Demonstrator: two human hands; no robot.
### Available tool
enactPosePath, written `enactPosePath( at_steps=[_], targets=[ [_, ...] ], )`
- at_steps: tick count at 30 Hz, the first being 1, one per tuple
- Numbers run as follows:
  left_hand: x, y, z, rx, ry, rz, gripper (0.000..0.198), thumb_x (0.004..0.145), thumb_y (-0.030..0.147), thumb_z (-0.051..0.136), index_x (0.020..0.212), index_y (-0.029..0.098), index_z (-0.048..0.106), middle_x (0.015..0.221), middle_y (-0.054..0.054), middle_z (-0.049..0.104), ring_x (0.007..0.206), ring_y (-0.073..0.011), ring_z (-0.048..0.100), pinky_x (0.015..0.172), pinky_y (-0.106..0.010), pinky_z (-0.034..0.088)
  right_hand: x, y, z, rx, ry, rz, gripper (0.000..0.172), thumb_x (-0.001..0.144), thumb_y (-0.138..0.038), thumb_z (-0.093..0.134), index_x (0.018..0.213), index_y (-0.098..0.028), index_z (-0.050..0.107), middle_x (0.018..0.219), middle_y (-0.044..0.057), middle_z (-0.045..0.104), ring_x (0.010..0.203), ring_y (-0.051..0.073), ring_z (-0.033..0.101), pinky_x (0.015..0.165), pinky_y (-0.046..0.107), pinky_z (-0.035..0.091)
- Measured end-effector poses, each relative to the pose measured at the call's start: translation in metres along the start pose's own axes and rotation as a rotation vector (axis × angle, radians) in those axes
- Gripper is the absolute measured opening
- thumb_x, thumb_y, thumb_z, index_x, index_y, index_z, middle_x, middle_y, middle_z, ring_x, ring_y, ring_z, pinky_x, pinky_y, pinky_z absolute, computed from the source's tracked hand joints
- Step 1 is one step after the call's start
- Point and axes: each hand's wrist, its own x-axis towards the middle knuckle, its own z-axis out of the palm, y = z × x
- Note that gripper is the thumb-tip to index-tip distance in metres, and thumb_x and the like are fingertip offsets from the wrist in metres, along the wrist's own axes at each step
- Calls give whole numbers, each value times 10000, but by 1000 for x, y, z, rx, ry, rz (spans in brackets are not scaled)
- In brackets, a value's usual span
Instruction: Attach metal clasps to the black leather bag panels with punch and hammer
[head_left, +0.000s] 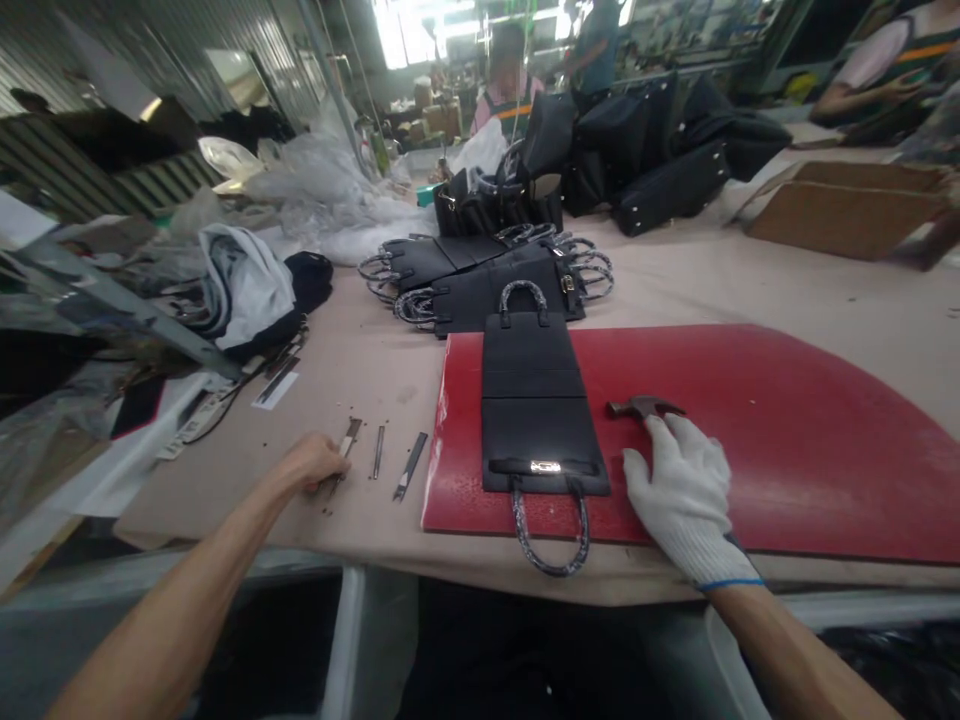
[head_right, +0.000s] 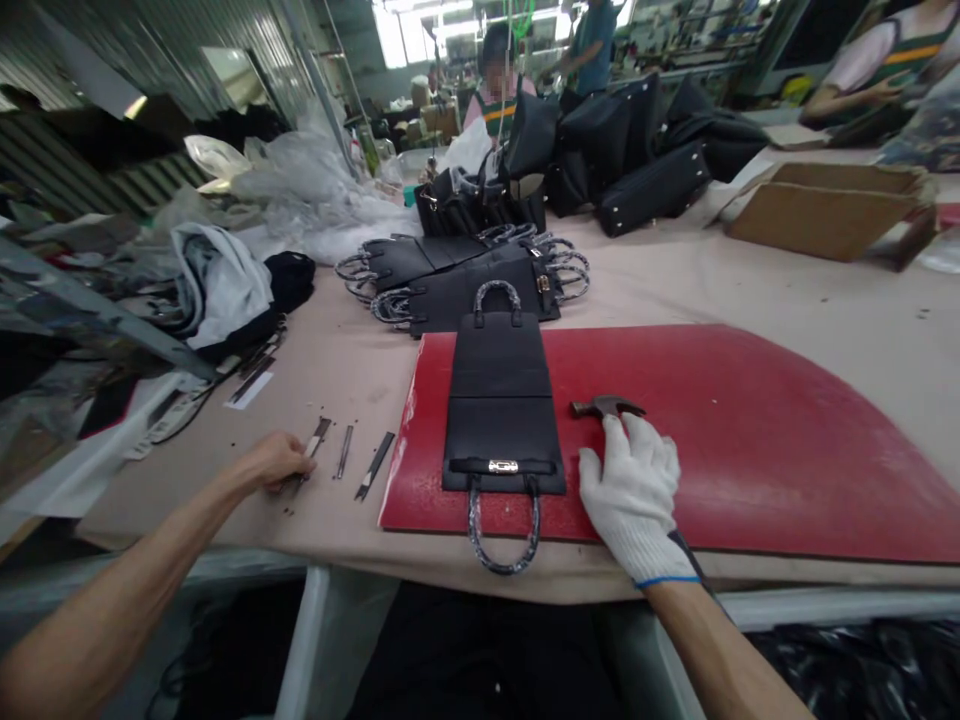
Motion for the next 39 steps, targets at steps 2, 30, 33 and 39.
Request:
enactPosePath(
  at_steps=[2, 30, 33, 39],
  targets=[
    [-4, -4, -2, -66, -7, 4, 231, 674, 287, 712, 575, 187, 529, 419, 43, 447, 448, -152, 506, 468, -248, 407, -8, -12, -11, 123, 63, -94, 455, 997, -398, 455, 1326, -110, 583, 1394, 205, 571, 1270, 361, 532, 1132, 555, 359],
    [-97, 125, 119, -1326, -289, 745, 206, 887, 273, 771, 1051, 161, 716, 1099, -94, 765, 976, -226, 778, 872, -324, 638, -53, -66, -59, 473, -109, -481, 333, 905, -244, 634, 1232, -181, 648, 1152, 95, 707, 1098, 274, 631, 1160, 516, 317],
    [-95, 125, 124, -1375, -265, 764, 180, 883, 251, 771, 1034, 171, 712, 1129, -84, 754, 1003, -230, 776, 873, -325, 643, -29, -68, -32, 382, -151, -340, 396, 904, -312, 635, 1269, -158, 635, 1281, 152, 660, 1208, 347, 590, 1147, 599, 341],
    [-94, 120, 129, -1325, -266, 770, 133, 907, 211, 742, 1031, 169, 716, 1171, -98, 739, 1062, -245, 762, 931, -351, 632, -17, -71, 10, 305, -315, -346, 559, 901, -363, 654, 1406, -136, 574, 1480, 180, 549, 1393, 432, 445, 1169, 673, 302]
  ],
)
